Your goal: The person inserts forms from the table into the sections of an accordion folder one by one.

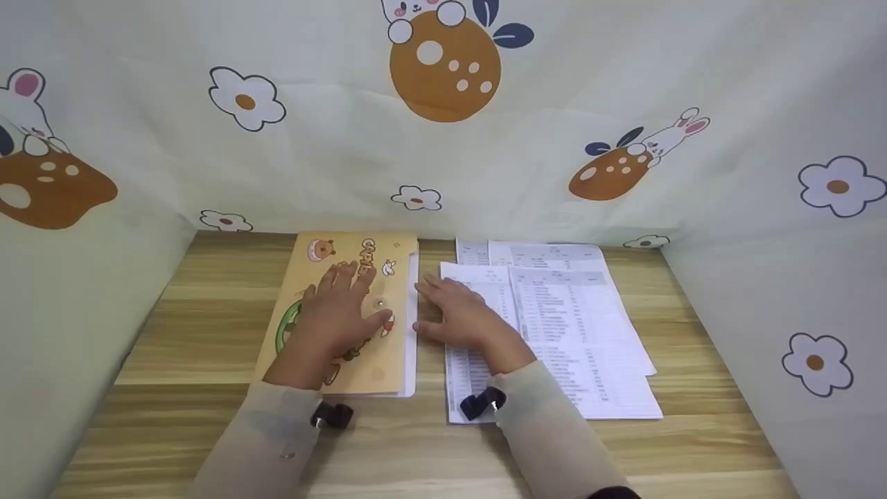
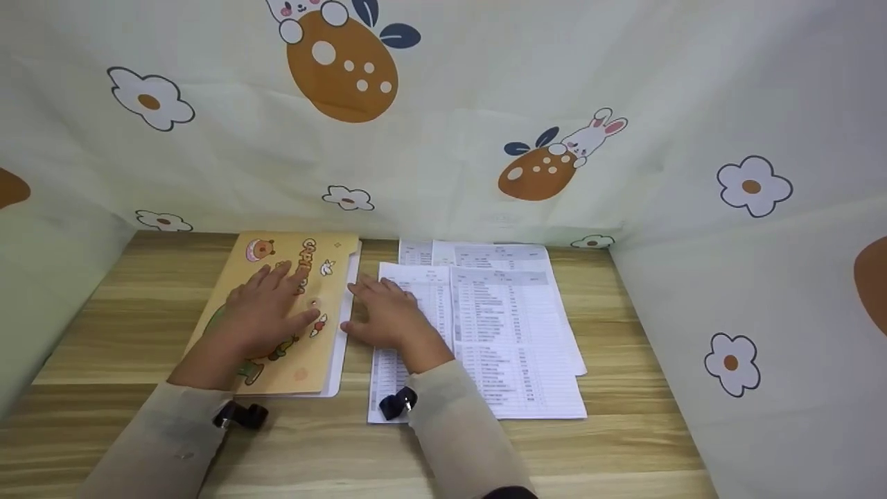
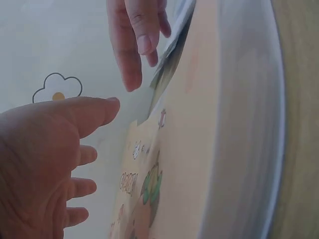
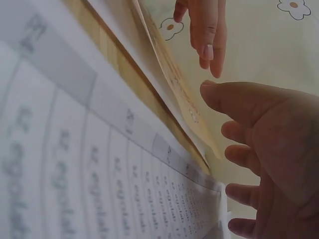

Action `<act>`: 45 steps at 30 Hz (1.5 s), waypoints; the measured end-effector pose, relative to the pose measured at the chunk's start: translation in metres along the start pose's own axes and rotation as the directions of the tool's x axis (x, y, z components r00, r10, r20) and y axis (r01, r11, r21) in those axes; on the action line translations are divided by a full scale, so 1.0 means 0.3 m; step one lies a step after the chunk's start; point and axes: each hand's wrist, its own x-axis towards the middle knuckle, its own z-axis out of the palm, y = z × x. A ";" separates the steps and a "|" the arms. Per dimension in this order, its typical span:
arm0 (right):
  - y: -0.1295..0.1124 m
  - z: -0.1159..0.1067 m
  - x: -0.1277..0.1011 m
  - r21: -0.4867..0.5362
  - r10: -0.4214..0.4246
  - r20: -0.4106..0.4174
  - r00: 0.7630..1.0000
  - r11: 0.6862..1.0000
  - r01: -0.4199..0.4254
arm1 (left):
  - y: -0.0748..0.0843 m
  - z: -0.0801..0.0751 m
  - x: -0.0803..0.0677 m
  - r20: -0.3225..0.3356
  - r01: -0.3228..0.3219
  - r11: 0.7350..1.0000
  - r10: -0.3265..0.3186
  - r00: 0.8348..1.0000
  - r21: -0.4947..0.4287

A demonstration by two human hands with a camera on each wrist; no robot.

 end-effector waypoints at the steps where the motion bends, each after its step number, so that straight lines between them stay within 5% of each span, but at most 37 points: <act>1: 0.004 0.004 0.001 0.000 0.000 0.008 1.000 1.000 0.000 | 0.001 0.003 0.001 0.006 -0.008 1.000 0.008 1.000 0.002; 15: 0.005 0.029 -0.004 -0.014 0.009 0.088 0.996 1.000 -0.008 | 0.054 0.063 -0.004 0.108 -0.057 0.997 0.061 0.992 -0.042; 45: -0.007 0.035 -0.010 -0.019 0.011 0.090 0.996 1.000 -0.009 | 0.107 0.105 -0.008 0.095 -0.108 0.994 0.105 0.990 0.032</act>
